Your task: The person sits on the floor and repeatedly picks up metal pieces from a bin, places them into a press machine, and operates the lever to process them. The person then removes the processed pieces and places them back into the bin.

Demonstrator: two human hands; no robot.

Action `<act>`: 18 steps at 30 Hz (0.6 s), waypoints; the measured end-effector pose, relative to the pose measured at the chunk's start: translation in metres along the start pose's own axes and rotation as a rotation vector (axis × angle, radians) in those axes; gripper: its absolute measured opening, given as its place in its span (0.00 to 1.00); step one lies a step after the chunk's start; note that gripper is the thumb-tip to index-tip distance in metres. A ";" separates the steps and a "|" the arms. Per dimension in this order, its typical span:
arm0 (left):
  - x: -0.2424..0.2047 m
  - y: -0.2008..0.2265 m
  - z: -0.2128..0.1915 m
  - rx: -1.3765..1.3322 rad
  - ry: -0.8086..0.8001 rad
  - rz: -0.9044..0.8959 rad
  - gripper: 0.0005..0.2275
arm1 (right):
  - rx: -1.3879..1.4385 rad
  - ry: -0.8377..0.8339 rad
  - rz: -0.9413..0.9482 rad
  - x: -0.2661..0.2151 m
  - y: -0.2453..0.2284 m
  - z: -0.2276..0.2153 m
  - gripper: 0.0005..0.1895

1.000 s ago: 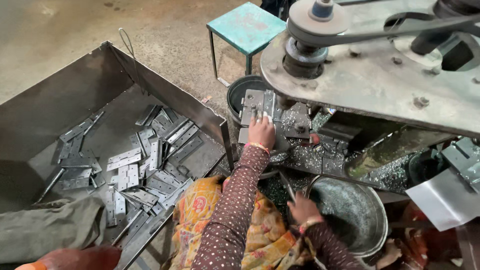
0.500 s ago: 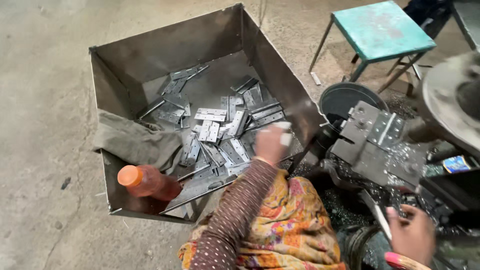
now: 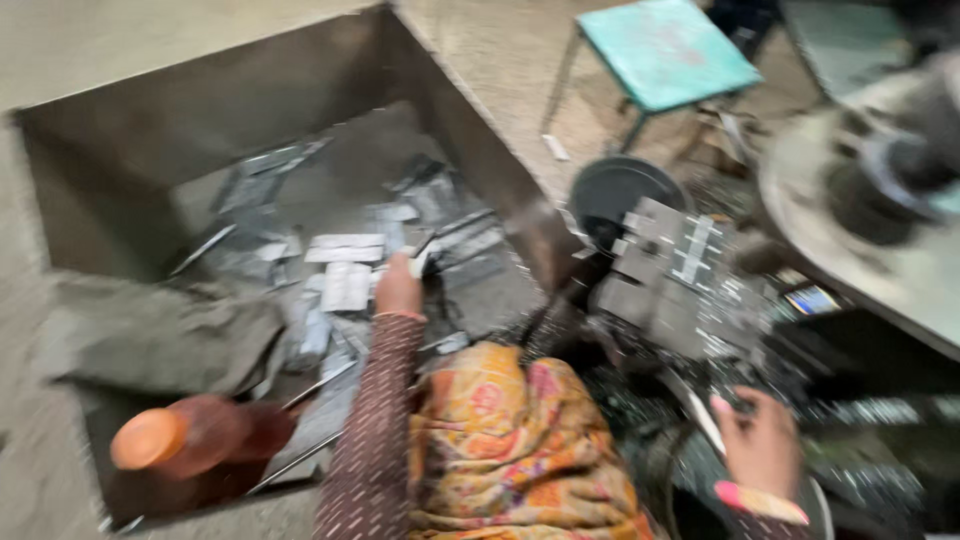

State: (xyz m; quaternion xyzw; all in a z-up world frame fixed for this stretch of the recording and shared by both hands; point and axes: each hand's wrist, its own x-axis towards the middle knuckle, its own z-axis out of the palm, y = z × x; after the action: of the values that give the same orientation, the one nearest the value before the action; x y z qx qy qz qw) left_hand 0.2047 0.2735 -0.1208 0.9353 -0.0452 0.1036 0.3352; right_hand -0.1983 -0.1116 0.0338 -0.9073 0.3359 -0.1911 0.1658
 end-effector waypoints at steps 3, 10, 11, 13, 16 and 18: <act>-0.015 0.076 -0.065 -0.151 0.126 0.238 0.08 | -0.020 0.072 -0.077 -0.001 -0.021 -0.002 0.21; -0.093 0.229 -0.104 -0.257 0.179 0.903 0.09 | 0.001 -0.040 0.103 -0.002 -0.055 -0.011 0.20; -0.110 0.244 -0.100 -0.348 0.119 1.018 0.14 | -0.009 -0.045 0.091 -0.002 -0.057 -0.010 0.20; -0.149 0.289 -0.069 0.214 -0.356 1.001 0.09 | 0.002 -0.006 0.074 -0.004 -0.059 -0.010 0.19; -0.179 0.312 -0.021 0.061 0.045 1.297 0.15 | 0.015 -0.005 0.095 -0.003 -0.061 -0.009 0.17; -0.183 0.324 0.013 0.218 0.017 1.247 0.17 | 0.017 -0.030 0.126 -0.005 -0.062 -0.008 0.16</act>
State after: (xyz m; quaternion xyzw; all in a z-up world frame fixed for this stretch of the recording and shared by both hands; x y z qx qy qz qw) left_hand -0.0215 0.0175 0.0284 0.7612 -0.5682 0.2906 0.1152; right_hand -0.1720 -0.0652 0.0660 -0.8857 0.3881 -0.1695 0.1900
